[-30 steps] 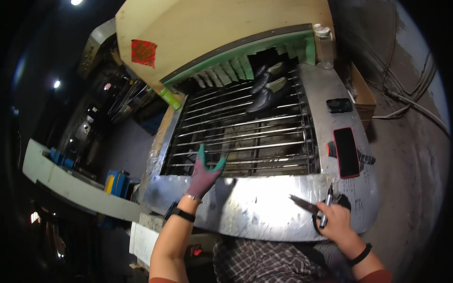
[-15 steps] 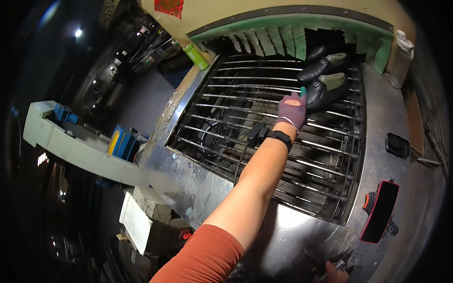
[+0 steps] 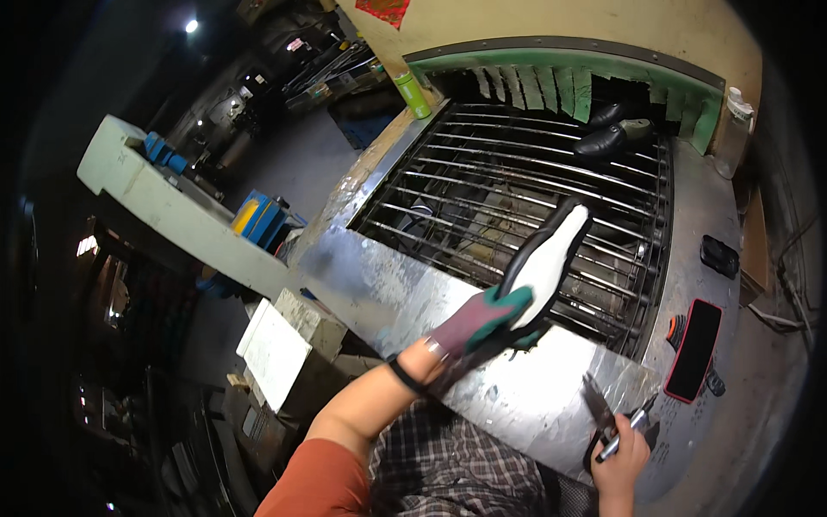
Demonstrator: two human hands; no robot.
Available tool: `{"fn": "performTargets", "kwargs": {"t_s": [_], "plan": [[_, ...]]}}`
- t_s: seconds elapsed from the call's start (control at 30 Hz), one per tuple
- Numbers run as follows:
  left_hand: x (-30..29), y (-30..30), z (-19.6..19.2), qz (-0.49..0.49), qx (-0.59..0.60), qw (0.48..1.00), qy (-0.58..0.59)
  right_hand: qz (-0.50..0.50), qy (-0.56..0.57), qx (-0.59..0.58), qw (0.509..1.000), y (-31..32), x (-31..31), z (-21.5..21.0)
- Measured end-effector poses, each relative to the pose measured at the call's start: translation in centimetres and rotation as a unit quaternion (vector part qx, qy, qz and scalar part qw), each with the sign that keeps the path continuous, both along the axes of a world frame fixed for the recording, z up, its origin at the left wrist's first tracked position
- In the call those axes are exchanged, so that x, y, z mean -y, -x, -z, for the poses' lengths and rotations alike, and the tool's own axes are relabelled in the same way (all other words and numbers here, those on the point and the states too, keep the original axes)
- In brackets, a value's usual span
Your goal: Trim excess material from the bottom of shoes using scissors and organize components on a workstation.
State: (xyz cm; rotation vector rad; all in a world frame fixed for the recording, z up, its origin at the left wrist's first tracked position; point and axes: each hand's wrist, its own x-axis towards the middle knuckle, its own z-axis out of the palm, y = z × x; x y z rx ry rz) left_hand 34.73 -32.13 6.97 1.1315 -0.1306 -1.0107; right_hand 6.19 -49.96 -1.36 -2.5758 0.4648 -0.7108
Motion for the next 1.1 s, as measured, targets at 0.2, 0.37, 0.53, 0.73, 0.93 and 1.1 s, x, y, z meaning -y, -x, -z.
{"fn": "performTargets", "kwargs": {"t_s": [0.2, 0.37, 0.53, 0.73, 0.93, 1.1], "plan": [[-15.5, 13.1, -1.2, -0.079, 0.163, 0.964, -0.194, -0.007, -0.007, 0.031, 0.999, -1.0, -0.5, -1.0], [-23.5, 23.4, 1.0, -0.172, 0.075, 0.97, -0.152, -0.122, -0.007, -0.016, 0.992, -1.3, -3.3, -2.9], [-26.4, 30.6, 3.1, -0.232, -0.03, 0.965, -0.119, -0.338, -0.338, -0.139, 0.867, -0.3, -14.1, -5.9], [-28.2, 34.6, 9.7, -0.248, -0.094, 0.959, -0.098, -0.338, -0.713, -0.334, 0.516, 0.4, -20.6, -4.9], [-29.0, 34.3, 10.1, -0.264, -0.075, 0.959, -0.073, -0.301, -0.775, -0.363, 0.42, 0.1, -22.4, -3.6], [-29.8, 34.8, 11.1, -0.241, -0.054, 0.966, -0.07, -0.294, -0.781, -0.379, 0.399, 0.4, -23.4, -3.0]]}}
